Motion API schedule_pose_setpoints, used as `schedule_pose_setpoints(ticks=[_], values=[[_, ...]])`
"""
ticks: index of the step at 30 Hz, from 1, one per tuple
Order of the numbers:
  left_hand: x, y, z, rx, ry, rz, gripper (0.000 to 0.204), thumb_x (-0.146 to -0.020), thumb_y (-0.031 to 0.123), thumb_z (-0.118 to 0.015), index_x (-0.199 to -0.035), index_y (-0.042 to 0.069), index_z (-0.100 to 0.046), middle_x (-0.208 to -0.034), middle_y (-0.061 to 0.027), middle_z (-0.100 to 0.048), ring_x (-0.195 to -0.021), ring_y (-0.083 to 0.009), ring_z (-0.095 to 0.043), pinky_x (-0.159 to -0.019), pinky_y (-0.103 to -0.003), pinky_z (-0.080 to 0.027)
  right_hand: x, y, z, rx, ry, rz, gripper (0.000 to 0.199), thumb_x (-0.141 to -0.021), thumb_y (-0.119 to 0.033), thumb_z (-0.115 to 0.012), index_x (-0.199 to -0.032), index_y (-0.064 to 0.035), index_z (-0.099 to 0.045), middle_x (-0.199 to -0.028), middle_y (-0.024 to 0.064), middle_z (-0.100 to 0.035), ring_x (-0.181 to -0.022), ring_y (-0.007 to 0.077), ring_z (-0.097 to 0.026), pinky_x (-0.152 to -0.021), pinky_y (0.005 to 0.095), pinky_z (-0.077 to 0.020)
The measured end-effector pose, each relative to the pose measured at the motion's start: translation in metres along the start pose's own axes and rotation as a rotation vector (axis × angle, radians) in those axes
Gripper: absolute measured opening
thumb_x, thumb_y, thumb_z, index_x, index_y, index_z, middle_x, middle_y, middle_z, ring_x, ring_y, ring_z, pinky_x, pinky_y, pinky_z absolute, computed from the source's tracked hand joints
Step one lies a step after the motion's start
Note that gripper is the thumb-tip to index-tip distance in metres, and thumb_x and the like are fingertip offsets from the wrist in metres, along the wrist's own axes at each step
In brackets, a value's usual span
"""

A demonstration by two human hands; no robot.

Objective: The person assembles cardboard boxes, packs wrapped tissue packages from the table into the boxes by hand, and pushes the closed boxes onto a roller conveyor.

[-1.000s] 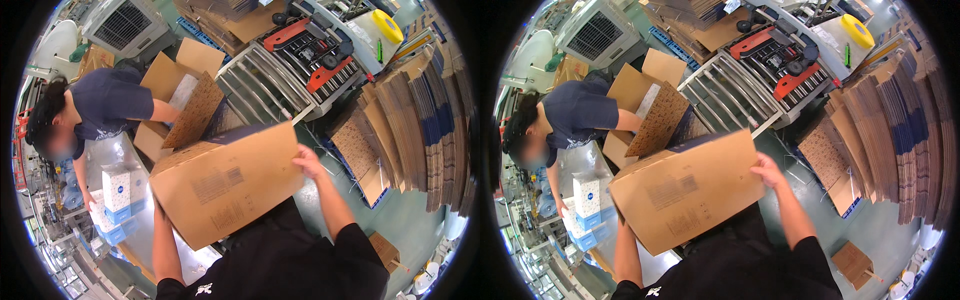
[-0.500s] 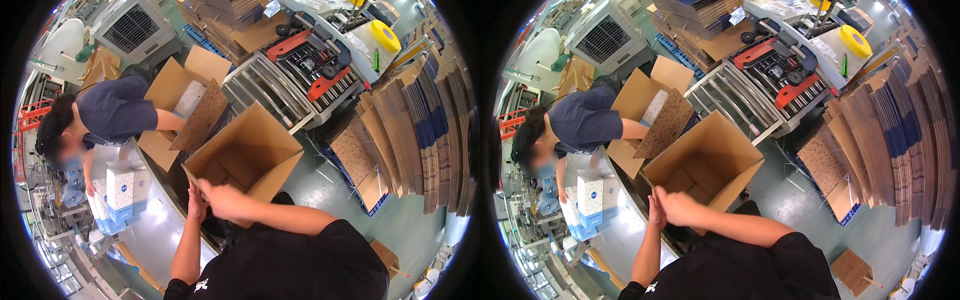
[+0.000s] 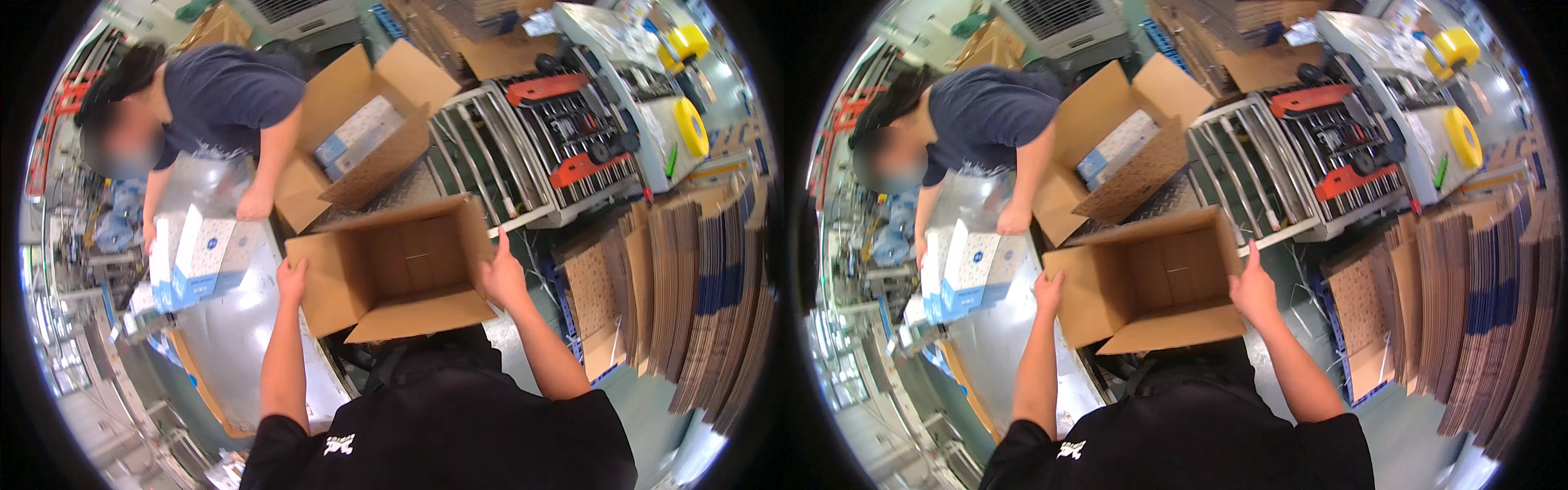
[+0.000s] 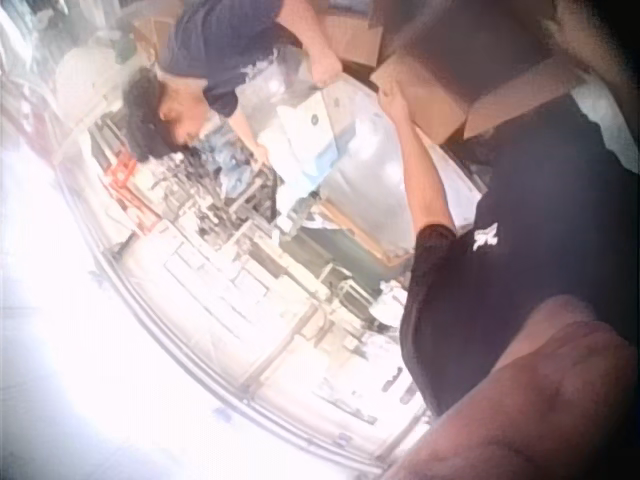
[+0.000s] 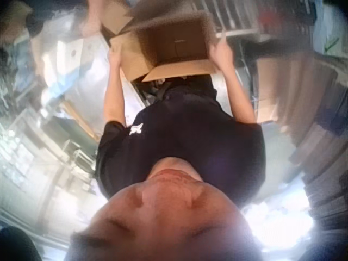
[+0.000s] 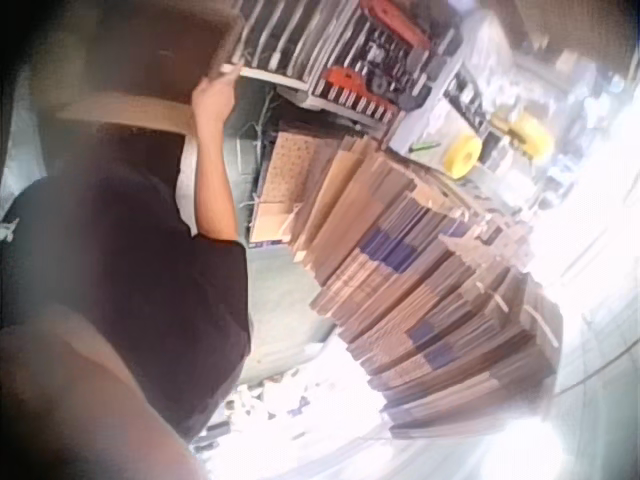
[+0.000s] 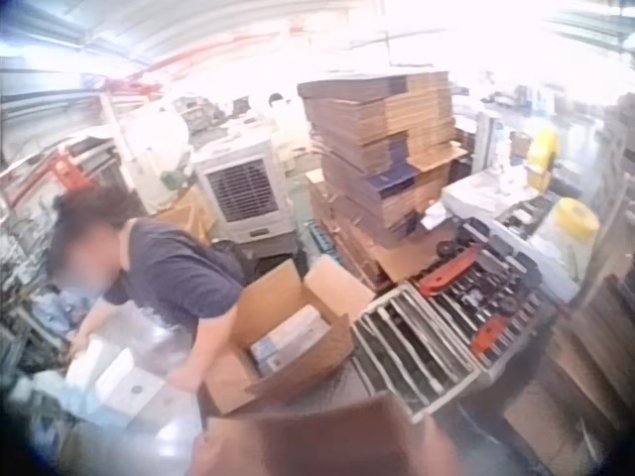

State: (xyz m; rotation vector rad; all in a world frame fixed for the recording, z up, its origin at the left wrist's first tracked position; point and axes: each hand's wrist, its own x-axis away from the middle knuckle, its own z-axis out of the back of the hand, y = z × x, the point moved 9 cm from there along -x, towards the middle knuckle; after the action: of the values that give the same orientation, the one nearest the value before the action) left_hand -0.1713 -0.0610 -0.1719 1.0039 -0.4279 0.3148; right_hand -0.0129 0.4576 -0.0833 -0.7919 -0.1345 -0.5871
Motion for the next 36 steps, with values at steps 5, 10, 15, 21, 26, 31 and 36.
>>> schedule_pose_setpoints(ticks=[5,10,15,21,26,31,36], values=[[0.004,-0.1,-0.108,-0.736,0.29,0.163,0.07,-0.104,0.057,-0.031,-0.15,0.005,-0.044,-0.146,-0.0146,-0.054,-0.137,-0.0325,-0.048,-0.115,-0.045,-0.036,-0.008,-0.015,-0.037,0.162,-0.243,-0.035,0.043,-0.088,-0.016,-0.059,-0.131,-0.0106,-0.06,-0.108,0.025,-0.07,-0.106,0.0452,-0.064,-0.093,0.0494,-0.0519],[0.074,-0.107,-0.16,0.701,-0.207,0.665,0.058,-0.104,0.053,-0.041,-0.145,0.012,-0.051,-0.145,-0.0111,-0.054,-0.128,-0.0286,-0.052,-0.101,-0.057,-0.044,-0.034,-0.04,-0.033,0.031,-0.146,-0.027,0.041,-0.086,-0.018,-0.063,-0.127,-0.0111,-0.065,-0.105,0.02,-0.073,-0.1,0.0377,-0.069,-0.09,0.044,-0.0531],[0.12,-0.096,0.079,0.979,0.095,0.165,0.058,-0.108,0.044,-0.039,-0.149,0.004,-0.044,-0.139,-0.0166,-0.06,-0.124,-0.0279,-0.059,-0.102,-0.039,-0.047,-0.037,-0.125,-0.155,-0.418,-0.467,0.252,0.052,-0.087,-0.021,-0.064,-0.137,-0.01,-0.058,-0.113,0.0205,-0.072,-0.102,0.0367,-0.07,-0.092,0.0426,-0.0525],[0.438,-0.3,0.215,0.512,1.188,0.317,0.046,-0.102,0.027,-0.057,-0.139,0.001,-0.055,-0.134,-0.0141,-0.063,-0.122,-0.025,-0.06,-0.105,-0.039,-0.046,-0.064,-0.148,-0.171,-0.043,-0.349,0.415,0.053,-0.092,-0.014,-0.057,-0.143,0.002,-0.049,-0.123,0.0221,-0.068,-0.112,0.0295,-0.067,-0.097,0.0371,-0.0499],[0.645,-0.423,0.114,0.363,1.599,0.861,0.025,-0.095,0.014,-0.06,-0.113,-0.002,-0.066,-0.111,-0.0107,-0.069,-0.101,-0.0212,-0.063,-0.092,-0.034,-0.049,-0.069,-0.142,-0.165,-0.184,-0.398,0.486,0.044,-0.096,-0.009,-0.052,-0.138,0.0025,-0.051,-0.126,0.0152,-0.064,-0.113,0.0243,-0.063,-0.1,0.0346,-0.0464],[0.656,-0.559,-0.011,0.609,1.14,1.023,0.024,-0.086,0.023,-0.062,-0.1,0.006,-0.073,-0.096,-0.0138,-0.073,-0.086,-0.0291,-0.07,-0.069,-0.044,-0.053,-0.08,-0.127,-0.188,-0.175,-0.373,0.424,0.044,-0.097,-0.01,-0.051,-0.14,0.0014,-0.05,-0.128,0.0149,-0.062,-0.117,0.0252,-0.06,-0.101,0.0349,-0.0451],[0.536,-0.577,-0.084,0.606,0.843,1.122,0.026,-0.085,0.025,-0.064,-0.099,0.005,-0.073,-0.095,-0.0146,-0.074,-0.086,-0.0307,-0.071,-0.072,-0.043,-0.054,-0.104,-0.102,-0.172,-0.241,-0.436,0.265,0.044,-0.097,-0.016,-0.052,-0.138,0.0002,-0.053,-0.129,0.0117,-0.062,-0.115,0.0246,-0.06,-0.098,0.0345,-0.0474]])
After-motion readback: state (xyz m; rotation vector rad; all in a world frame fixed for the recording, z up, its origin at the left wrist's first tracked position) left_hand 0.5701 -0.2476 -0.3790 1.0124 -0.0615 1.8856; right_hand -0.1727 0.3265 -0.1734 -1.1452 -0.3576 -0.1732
